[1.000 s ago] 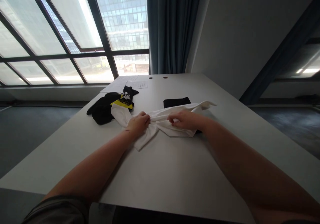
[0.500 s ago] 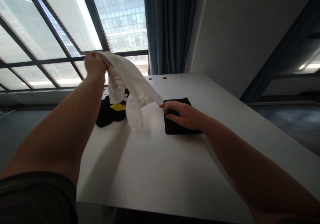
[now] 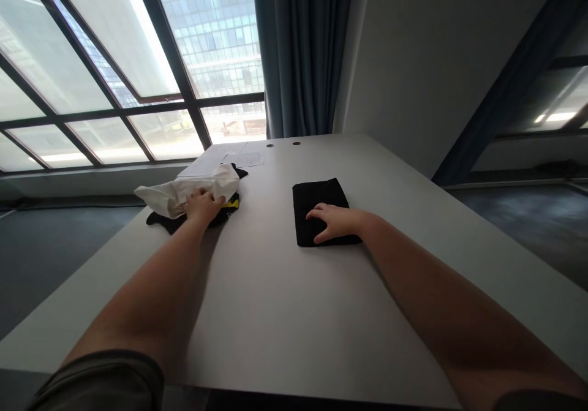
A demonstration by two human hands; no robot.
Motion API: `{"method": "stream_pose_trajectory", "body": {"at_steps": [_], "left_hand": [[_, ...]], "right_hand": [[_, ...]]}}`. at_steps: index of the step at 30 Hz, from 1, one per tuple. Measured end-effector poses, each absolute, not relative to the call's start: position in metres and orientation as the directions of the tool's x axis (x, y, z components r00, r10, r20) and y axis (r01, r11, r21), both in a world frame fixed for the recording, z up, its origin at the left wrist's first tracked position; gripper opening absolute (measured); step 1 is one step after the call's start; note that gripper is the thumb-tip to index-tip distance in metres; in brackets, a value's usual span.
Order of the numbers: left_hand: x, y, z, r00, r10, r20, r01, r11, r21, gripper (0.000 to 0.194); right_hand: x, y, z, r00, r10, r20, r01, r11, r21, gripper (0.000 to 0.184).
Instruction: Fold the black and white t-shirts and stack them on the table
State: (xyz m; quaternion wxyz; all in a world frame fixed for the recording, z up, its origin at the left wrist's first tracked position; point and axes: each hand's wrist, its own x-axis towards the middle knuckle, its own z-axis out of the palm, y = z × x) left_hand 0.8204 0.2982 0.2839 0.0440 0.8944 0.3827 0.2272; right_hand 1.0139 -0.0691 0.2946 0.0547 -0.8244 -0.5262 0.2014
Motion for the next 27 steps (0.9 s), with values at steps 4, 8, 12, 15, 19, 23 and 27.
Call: {"method": "stream_pose_trajectory", "body": {"at_steps": [4,8,12,15,19,23,27], "left_hand": [[0.811,0.283,0.243,0.514,0.678,0.526,0.689,-0.691,0.218,0.079],[0.806,0.3,0.241,0.682,0.547,0.485,0.595,-0.801,0.068,0.073],[0.804,0.322,0.238,0.704,0.623,0.342,0.623,-0.772,0.126,0.069],[0.802,0.334,0.235,0.605,0.723,0.334,0.697,-0.684,0.217,0.066],[0.791,0.346,0.235,0.508,0.76,0.406,0.687,-0.641,0.341,0.058],[0.778,0.354,0.234,0.44,0.777,0.45,0.663,-0.619,0.42,0.042],[0.78,0.34,0.239,0.397,0.723,0.565,0.618,-0.666,0.418,0.034]], "right_hand": [[1.004,-0.067,0.296,0.377,0.875,-0.303,0.859,-0.452,-0.24,0.107],[1.006,-0.066,0.296,0.366,0.888,-0.28,0.867,-0.434,-0.244,0.094],[1.009,-0.066,0.293,0.361,0.897,-0.254,0.868,-0.423,-0.261,0.085],[1.009,-0.068,0.291,0.365,0.902,-0.231,0.862,-0.421,-0.28,0.082],[1.016,-0.076,0.294,0.344,0.91,-0.23,0.861,-0.403,-0.31,0.079],[1.028,-0.083,0.305,0.343,0.914,-0.215,0.876,-0.394,-0.278,0.046],[1.032,-0.08,0.315,0.503,0.863,-0.054,0.842,-0.503,-0.196,0.025]]}}
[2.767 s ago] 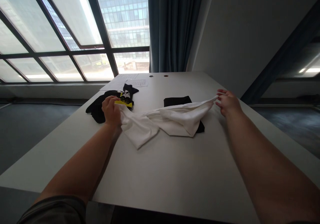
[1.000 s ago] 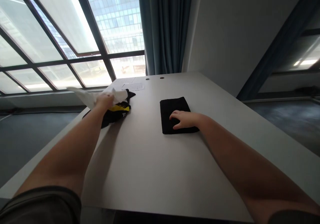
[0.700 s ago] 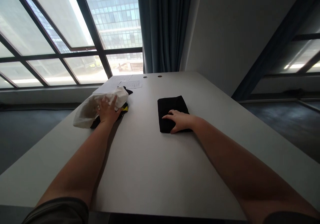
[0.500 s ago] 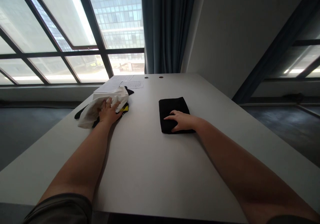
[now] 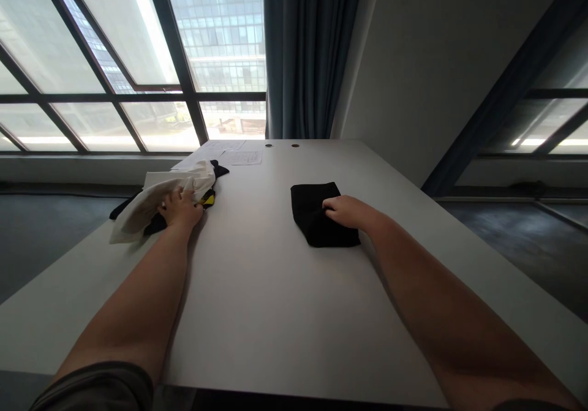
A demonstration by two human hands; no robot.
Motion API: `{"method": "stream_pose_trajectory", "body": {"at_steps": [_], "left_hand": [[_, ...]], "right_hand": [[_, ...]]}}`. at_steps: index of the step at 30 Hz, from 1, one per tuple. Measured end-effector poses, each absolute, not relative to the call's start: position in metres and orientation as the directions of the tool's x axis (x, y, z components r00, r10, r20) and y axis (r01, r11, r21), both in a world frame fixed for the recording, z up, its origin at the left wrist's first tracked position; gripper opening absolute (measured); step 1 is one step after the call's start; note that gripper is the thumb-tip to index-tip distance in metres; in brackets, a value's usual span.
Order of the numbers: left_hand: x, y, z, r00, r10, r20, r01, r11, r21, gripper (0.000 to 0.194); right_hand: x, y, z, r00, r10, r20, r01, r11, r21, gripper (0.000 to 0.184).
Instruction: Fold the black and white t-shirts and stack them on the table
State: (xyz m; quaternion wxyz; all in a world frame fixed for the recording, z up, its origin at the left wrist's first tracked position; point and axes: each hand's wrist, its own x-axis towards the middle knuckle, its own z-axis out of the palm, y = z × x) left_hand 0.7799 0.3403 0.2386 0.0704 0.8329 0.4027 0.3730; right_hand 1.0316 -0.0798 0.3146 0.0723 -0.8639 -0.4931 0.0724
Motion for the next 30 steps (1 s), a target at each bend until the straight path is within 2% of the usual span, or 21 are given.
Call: {"method": "stream_pose_trajectory", "body": {"at_steps": [1,2,3,5,6,8,9,11,13,16,18,21,23,25,27,29,30], "left_hand": [[0.785,0.331,0.243,0.397,0.696,0.598,0.613,-0.686,0.392,0.036],[0.791,0.318,0.248,0.406,0.661,0.631,0.596,-0.715,0.366,0.039],[0.798,0.301,0.255,0.44,0.6,0.668,0.547,-0.769,0.331,0.041],[0.813,0.258,0.268,0.577,0.416,0.703,0.321,-0.907,0.273,0.031],[0.82,0.232,0.273,0.665,0.313,0.678,0.162,-0.947,0.278,0.024],[0.83,0.179,0.279,0.796,0.123,0.592,-0.133,-0.92,0.369,0.023],[0.833,0.154,0.28,0.809,0.093,0.581,-0.211,-0.876,0.433,0.026],[0.837,0.116,0.278,0.824,0.136,0.551,-0.254,-0.779,0.573,0.048],[0.839,0.099,0.276,0.858,0.194,0.475,-0.223,-0.693,0.685,0.05],[0.842,0.106,0.28,0.918,0.161,0.362,-0.255,-0.458,0.852,0.034],[0.842,0.119,0.288,0.943,0.104,0.316,-0.288,-0.225,0.931,0.033],[0.835,0.135,0.307,0.966,0.088,0.243,-0.248,0.047,0.968,0.039],[0.826,0.143,0.32,0.97,0.116,0.215,-0.228,0.119,0.966,0.04],[0.817,0.153,0.332,0.969,0.132,0.209,-0.218,0.054,0.975,0.04],[0.812,0.165,0.338,0.975,0.115,0.189,-0.167,-0.182,0.969,0.039],[0.813,0.176,0.337,0.969,0.144,0.203,-0.098,-0.529,0.843,0.033],[0.815,0.179,0.333,0.956,0.165,0.243,-0.064,-0.69,0.721,0.031]], "right_hand": [[1.03,-0.078,0.316,0.531,0.848,-0.004,0.823,-0.517,-0.236,0.023],[1.026,-0.075,0.317,0.552,0.833,0.034,0.793,-0.512,-0.331,0.02],[1.022,-0.073,0.318,0.576,0.816,0.053,0.733,-0.487,-0.476,0.018],[1.012,-0.069,0.321,0.622,0.782,0.021,0.478,-0.359,-0.801,0.016],[1.006,-0.067,0.324,0.636,0.772,-0.01,0.308,-0.266,-0.914,0.017],[0.994,-0.066,0.331,0.638,0.77,-0.021,0.034,-0.055,-0.998,0.02],[0.987,-0.067,0.336,0.63,0.777,0.012,-0.04,0.048,-0.998,0.023],[0.976,-0.07,0.348,0.609,0.784,0.119,-0.092,0.218,-0.972,0.027],[0.967,-0.074,0.359,0.589,0.784,0.197,-0.09,0.306,-0.948,0.027],[0.962,-0.079,0.371,0.604,0.76,0.241,-0.08,0.358,-0.93,0.02],[0.962,-0.084,0.378,0.629,0.735,0.252,-0.075,0.38,-0.922,0.016],[0.965,-0.096,0.388,0.649,0.721,0.242,-0.05,0.358,-0.932,0.014],[0.971,-0.107,0.395,0.641,0.734,0.226,-0.008,0.301,-0.954,0.015],[0.982,-0.118,0.396,0.619,0.756,0.211,0.079,0.208,-0.975,0.02],[0.999,-0.123,0.389,0.584,0.792,0.178,0.238,0.043,-0.97,0.026],[1.019,-0.122,0.376,0.577,0.807,0.123,0.477,-0.211,-0.853,0.028],[1.027,-0.119,0.368,0.596,0.795,0.113,0.601,-0.349,-0.719,0.026]]}}
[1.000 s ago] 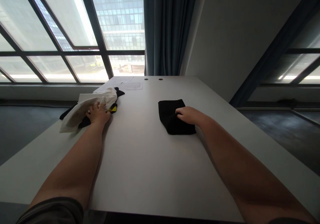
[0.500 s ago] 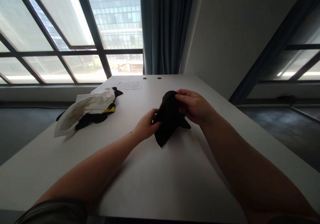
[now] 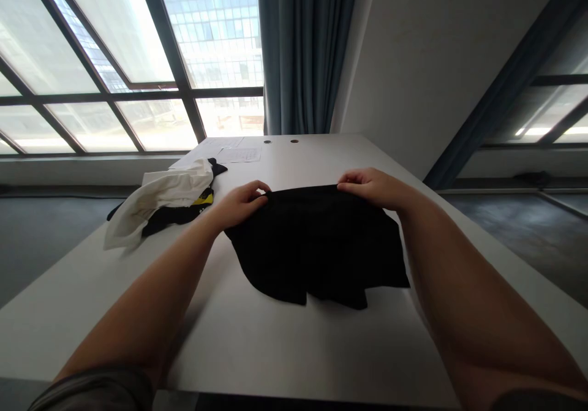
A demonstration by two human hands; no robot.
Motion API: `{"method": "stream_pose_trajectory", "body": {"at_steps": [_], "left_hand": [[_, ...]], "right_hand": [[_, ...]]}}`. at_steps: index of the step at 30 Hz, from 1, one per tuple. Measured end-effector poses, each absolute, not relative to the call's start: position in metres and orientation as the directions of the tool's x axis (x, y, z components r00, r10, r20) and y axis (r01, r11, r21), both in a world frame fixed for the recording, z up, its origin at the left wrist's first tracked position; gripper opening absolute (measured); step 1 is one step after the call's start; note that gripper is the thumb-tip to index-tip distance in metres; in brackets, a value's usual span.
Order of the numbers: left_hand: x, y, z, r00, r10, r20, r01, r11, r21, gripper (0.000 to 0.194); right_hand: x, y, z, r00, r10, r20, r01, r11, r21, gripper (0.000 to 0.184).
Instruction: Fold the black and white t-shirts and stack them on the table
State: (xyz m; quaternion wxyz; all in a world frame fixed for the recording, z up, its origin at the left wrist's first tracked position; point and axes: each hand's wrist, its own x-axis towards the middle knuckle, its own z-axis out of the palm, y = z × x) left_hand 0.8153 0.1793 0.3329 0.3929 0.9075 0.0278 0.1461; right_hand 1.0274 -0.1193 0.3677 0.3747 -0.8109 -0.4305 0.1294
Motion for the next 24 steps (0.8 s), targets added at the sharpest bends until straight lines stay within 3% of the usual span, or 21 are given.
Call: {"method": "stream_pose_trajectory", "body": {"at_steps": [2,4,5,8,13,16,19,22,24], "left_hand": [[0.823,0.18,0.321,0.926,0.148,0.347,-0.032,-0.886,0.463,0.032],[0.832,0.172,0.307,0.935,0.012,0.355,-0.109,-0.942,0.318,0.034],[0.835,0.166,0.301,0.944,-0.085,0.32,-0.184,-0.938,0.295,0.034],[0.84,0.146,0.291,0.926,-0.314,0.21,-0.367,-0.878,0.308,0.036],[0.835,0.141,0.3,0.952,-0.28,0.123,-0.298,-0.94,0.164,0.036],[0.833,0.153,0.305,0.971,-0.229,0.075,-0.237,-0.963,0.13,0.038],[0.834,0.166,0.31,0.983,-0.164,0.082,-0.173,-0.979,0.112,0.036],[0.834,0.18,0.317,0.981,-0.019,0.195,-0.034,-0.997,0.073,0.032],[0.832,0.191,0.32,0.937,0.157,0.312,0.146,-0.988,0.059,0.031]], "right_hand": [[1.038,-0.11,0.353,0.631,0.765,0.128,0.745,-0.552,-0.374,0.023],[1.035,-0.1,0.342,0.571,0.817,0.074,0.815,-0.555,-0.164,0.033],[1.03,-0.095,0.338,0.495,0.869,-0.003,0.859,-0.49,-0.149,0.037],[1.006,-0.079,0.327,0.264,0.939,-0.22,0.912,-0.317,-0.261,0.043],[0.997,-0.064,0.311,0.315,0.905,-0.288,0.897,-0.382,-0.221,0.034],[1.017,-0.072,0.31,0.321,0.911,-0.26,0.852,-0.397,-0.34,0.022],[1.038,-0.087,0.313,0.351,0.923,-0.158,0.664,-0.364,-0.654,0.024],[1.056,-0.101,0.313,0.538,0.843,0.028,0.33,-0.18,-0.927,0.032],[1.068,-0.108,0.31,0.656,0.747,0.109,0.247,-0.075,-0.966,0.032]]}}
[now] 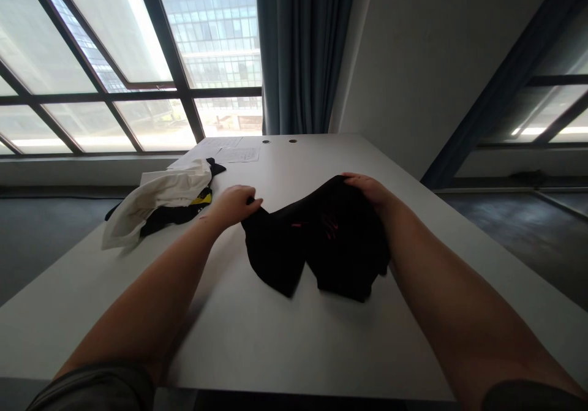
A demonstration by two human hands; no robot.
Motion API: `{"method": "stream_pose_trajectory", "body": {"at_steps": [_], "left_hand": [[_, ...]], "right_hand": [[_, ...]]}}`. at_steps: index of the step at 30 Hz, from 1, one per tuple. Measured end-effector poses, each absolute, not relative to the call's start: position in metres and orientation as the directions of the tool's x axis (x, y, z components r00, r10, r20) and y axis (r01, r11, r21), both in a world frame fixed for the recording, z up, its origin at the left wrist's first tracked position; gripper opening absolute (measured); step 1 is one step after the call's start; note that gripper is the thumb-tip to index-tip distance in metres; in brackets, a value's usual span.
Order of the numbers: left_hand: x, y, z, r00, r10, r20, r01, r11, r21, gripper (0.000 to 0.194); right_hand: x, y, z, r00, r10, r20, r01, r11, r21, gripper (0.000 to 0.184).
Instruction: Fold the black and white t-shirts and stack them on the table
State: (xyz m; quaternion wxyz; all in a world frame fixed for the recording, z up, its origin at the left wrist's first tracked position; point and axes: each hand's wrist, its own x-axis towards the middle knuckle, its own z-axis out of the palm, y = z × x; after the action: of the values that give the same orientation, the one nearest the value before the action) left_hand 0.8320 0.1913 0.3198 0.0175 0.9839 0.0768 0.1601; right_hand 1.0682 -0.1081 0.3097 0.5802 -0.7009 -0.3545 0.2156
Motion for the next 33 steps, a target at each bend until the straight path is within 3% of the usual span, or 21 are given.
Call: {"method": "stream_pose_trajectory", "body": {"at_steps": [1,3,5,7,9,11,14,17,19,22,24,26,30,33], "left_hand": [[0.831,0.198,0.32,0.897,0.244,0.369,0.241,-0.969,0.054,0.03],[0.828,0.211,0.319,0.807,0.371,0.46,0.398,-0.916,0.041,0.027],[0.824,0.224,0.314,0.738,0.436,0.515,0.499,-0.866,0.018,0.025],[0.821,0.233,0.31,0.699,0.463,0.544,0.553,-0.833,-0.002,0.02],[0.82,0.235,0.309,0.711,0.445,0.544,0.538,-0.843,-0.013,0.019],[0.822,0.227,0.308,0.81,0.347,0.473,0.397,-0.918,-0.005,0.026],[0.828,0.201,0.304,0.95,0.102,0.296,0.079,-0.993,0.089,0.033],[0.835,0.174,0.294,0.979,-0.005,0.204,-0.032,-0.991,0.13,0.038],[0.838,0.163,0.289,0.991,-0.005,0.135,-0.021,-0.993,0.113,0.042],[0.837,0.159,0.29,0.998,0.062,0.019,0.059,-0.989,0.134,0.052],[0.833,0.159,0.297,0.995,0.101,-0.017,0.103,-0.983,0.151,0.065],[0.828,0.158,0.305,0.993,0.101,-0.068,0.109,-0.985,0.131,0.074],[0.824,0.153,0.313,0.975,0.092,-0.201,0.109,-0.991,0.076,0.067],[0.826,0.153,0.312,0.987,0.075,-0.145,0.09,-0.991,0.098,0.059]], "right_hand": [[1.074,-0.111,0.307,0.698,0.705,0.125,0.269,-0.096,-0.958,0.031],[1.085,-0.113,0.302,0.78,0.612,0.131,0.387,-0.307,-0.869,0.027],[1.089,-0.111,0.297,0.845,0.493,0.205,0.498,-0.589,-0.637,0.026],[1.083,-0.104,0.294,0.821,0.455,0.344,0.563,-0.74,-0.366,0.029],[1.067,-0.093,0.295,0.731,0.527,0.434,0.645,-0.741,-0.188,0.04],[1.046,-0.078,0.299,0.616,0.673,0.41,0.764,-0.637,-0.101,0.046],[1.018,-0.059,0.301,0.43,0.895,0.117,0.902,-0.421,-0.098,0.039],[1.005,-0.052,0.3,0.384,0.918,-0.096,0.918,-0.391,-0.063,0.029],[1.002,-0.053,0.302,0.44,0.897,-0.051,0.896,-0.442,-0.044,0.028],[0.993,-0.062,0.321,0.524,0.832,0.184,0.849,-0.493,-0.191,0.034],[0.983,-0.068,0.338,0.525,0.78,0.342,0.846,-0.433,-0.311,0.037],[0.974,-0.071,0.351,0.482,0.797,0.364,0.866,-0.371,-0.334,0.034],[0.975,-0.069,0.345,0.473,0.877,0.079,0.877,-0.461,-0.135,0.031],[0.993,-0.065,0.327,0.582,0.803,-0.126,0.81,-0.586,0.007,0.027]]}}
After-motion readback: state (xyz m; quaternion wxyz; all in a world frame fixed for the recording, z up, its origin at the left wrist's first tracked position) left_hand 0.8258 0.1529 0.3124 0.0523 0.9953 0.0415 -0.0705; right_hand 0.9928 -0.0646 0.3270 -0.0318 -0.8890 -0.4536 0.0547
